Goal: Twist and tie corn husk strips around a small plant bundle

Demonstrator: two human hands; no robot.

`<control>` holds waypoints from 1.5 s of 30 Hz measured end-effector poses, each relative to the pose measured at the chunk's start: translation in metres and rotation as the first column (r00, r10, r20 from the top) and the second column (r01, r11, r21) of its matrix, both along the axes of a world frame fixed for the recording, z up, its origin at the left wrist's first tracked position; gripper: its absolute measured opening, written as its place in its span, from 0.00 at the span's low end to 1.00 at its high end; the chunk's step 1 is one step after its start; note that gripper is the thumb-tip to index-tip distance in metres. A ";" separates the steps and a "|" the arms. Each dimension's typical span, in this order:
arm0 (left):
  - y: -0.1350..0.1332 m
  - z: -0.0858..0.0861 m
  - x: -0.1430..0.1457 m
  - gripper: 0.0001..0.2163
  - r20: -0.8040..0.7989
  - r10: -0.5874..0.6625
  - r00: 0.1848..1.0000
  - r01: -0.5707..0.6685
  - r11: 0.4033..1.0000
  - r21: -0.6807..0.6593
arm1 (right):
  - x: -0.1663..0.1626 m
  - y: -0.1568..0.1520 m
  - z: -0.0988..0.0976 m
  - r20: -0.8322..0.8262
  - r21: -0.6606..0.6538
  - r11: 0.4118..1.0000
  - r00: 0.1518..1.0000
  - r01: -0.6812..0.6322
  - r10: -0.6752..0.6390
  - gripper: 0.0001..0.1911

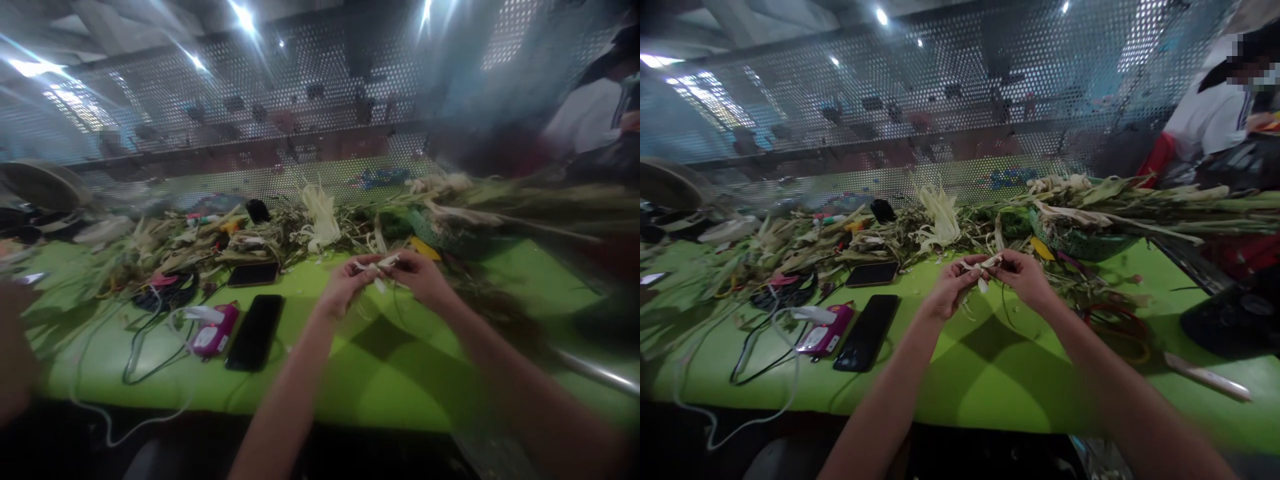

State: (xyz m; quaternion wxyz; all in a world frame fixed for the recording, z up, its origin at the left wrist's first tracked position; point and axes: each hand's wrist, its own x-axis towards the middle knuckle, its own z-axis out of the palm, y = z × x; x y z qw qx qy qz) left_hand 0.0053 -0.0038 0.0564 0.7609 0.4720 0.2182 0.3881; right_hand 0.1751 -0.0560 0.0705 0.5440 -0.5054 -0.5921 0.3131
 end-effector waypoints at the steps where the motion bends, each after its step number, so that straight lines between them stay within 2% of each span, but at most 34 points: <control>1: 0.000 -0.001 0.000 0.21 0.011 -0.002 1.000 0.002 0.999 -0.035 | -0.001 0.000 -0.001 -0.010 -0.002 1.000 1.000 -0.007 0.007 0.16; 4: 0.002 -0.003 0.002 0.19 0.021 0.030 0.999 -0.027 0.993 -0.116 | -0.002 0.000 -0.005 0.047 0.000 1.000 0.999 0.021 -0.021 0.14; 8: 0.003 -0.008 0.005 0.18 0.048 0.100 0.994 -0.093 0.985 -0.146 | -0.001 -0.006 -0.007 0.263 0.079 0.992 0.958 0.093 -0.111 0.10; 11: 0.004 -0.012 0.008 0.18 0.048 0.150 0.988 -0.146 0.986 -0.082 | -0.003 -0.012 -0.004 0.445 0.153 0.986 0.886 0.072 -0.133 0.09; 14: 0.004 -0.013 0.011 0.16 0.019 0.218 0.976 -0.218 0.974 0.057 | -0.003 -0.014 0.001 0.508 0.187 0.981 0.849 0.056 -0.146 0.09; 16: 0.004 -0.013 0.012 0.15 0.002 0.267 0.964 -0.265 0.957 0.121 | -0.001 -0.013 0.002 0.479 0.197 0.976 0.860 0.087 -0.173 0.08; 19: 0.004 -0.012 0.012 0.13 -0.027 0.324 0.946 -0.318 0.938 0.140 | 0.003 -0.009 0.001 0.413 0.185 0.972 0.886 0.148 -0.213 0.09; 22: 0.004 -0.013 0.013 0.11 -0.063 0.363 0.930 -0.350 0.923 0.160 | 0.001 -0.006 -0.003 0.274 0.095 0.979 0.941 0.179 -0.198 0.09; 24: 0.004 -0.014 0.013 0.10 -0.090 0.382 0.920 -0.358 0.910 0.208 | -0.003 -0.004 -0.004 0.117 -0.033 0.990 0.984 0.140 -0.135 0.11; 27: 0.002 -0.013 0.013 0.08 -0.153 0.411 0.899 -0.353 0.885 0.304 | -0.010 -0.002 -0.008 -0.105 -0.190 0.981 0.993 0.036 -0.057 0.16; 31: -0.004 -0.010 0.014 0.06 -0.209 0.441 0.873 -0.336 0.854 0.398 | -0.015 0.002 -0.014 -0.244 -0.214 0.977 0.969 -0.023 -0.031 0.19; 34: -0.007 -0.012 0.016 0.05 -0.191 0.459 0.868 -0.343 0.831 0.438 | -0.013 0.004 -0.016 -0.251 -0.186 0.983 0.966 0.009 -0.057 0.19; 41: -0.012 -0.013 0.019 0.05 -0.158 0.484 0.861 -0.382 0.819 0.429 | -0.011 -0.002 -0.009 -0.064 -0.142 0.969 0.975 0.201 -0.212 0.14; 45: -0.014 -0.009 0.018 0.05 -0.159 0.523 0.837 -0.414 0.796 0.441 | -0.014 -0.001 -0.012 -0.120 -0.199 0.962 0.969 0.189 -0.215 0.17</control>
